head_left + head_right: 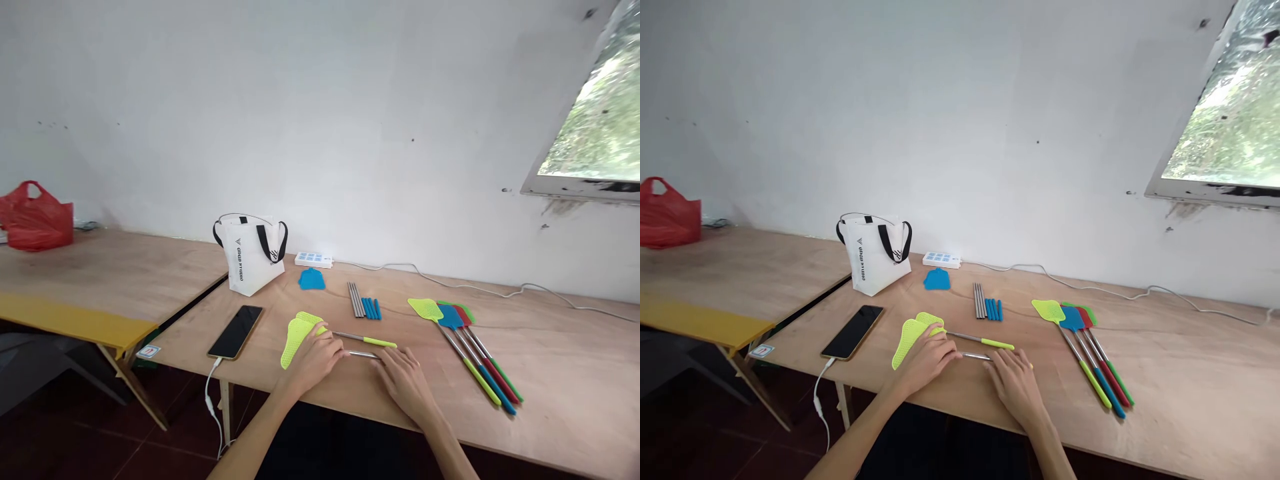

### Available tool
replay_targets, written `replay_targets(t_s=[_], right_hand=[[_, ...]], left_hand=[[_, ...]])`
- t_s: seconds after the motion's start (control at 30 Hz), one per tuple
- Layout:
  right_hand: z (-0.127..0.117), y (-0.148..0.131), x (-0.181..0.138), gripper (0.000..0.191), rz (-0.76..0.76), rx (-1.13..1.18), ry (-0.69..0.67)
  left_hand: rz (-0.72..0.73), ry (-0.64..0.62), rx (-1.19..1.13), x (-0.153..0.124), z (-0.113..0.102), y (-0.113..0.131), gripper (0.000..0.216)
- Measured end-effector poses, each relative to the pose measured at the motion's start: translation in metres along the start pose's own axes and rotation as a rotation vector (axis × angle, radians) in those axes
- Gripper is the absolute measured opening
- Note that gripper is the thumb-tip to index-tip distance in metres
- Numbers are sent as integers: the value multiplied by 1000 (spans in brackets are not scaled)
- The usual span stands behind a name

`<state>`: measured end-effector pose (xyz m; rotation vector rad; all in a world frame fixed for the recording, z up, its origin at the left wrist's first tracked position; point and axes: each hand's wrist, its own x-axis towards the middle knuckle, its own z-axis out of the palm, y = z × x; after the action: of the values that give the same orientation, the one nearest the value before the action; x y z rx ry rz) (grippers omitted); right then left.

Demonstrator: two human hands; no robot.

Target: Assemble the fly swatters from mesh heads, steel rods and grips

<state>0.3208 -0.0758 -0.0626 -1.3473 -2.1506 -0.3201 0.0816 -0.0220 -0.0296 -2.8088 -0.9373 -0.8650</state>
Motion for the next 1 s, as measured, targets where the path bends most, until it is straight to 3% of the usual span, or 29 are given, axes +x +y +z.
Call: replay_targets(t_s=[0.2,0.53,0.8,1.0], right_hand=[[24,-32,0,31,-73,-40,-55],[28,-19,-4,33,-122,-77,-127],[-5,21,-11,38,-40,-36,-159],[-34,37,-12,37,-38,32,-139]], left_hand=[[123,-36,62,-1,18,15,33],[122,-95,18,-5,14,5,39],[38,-53,-59,-6,-12,-17,46],[95,-20,-39,1,-28,-5,47]])
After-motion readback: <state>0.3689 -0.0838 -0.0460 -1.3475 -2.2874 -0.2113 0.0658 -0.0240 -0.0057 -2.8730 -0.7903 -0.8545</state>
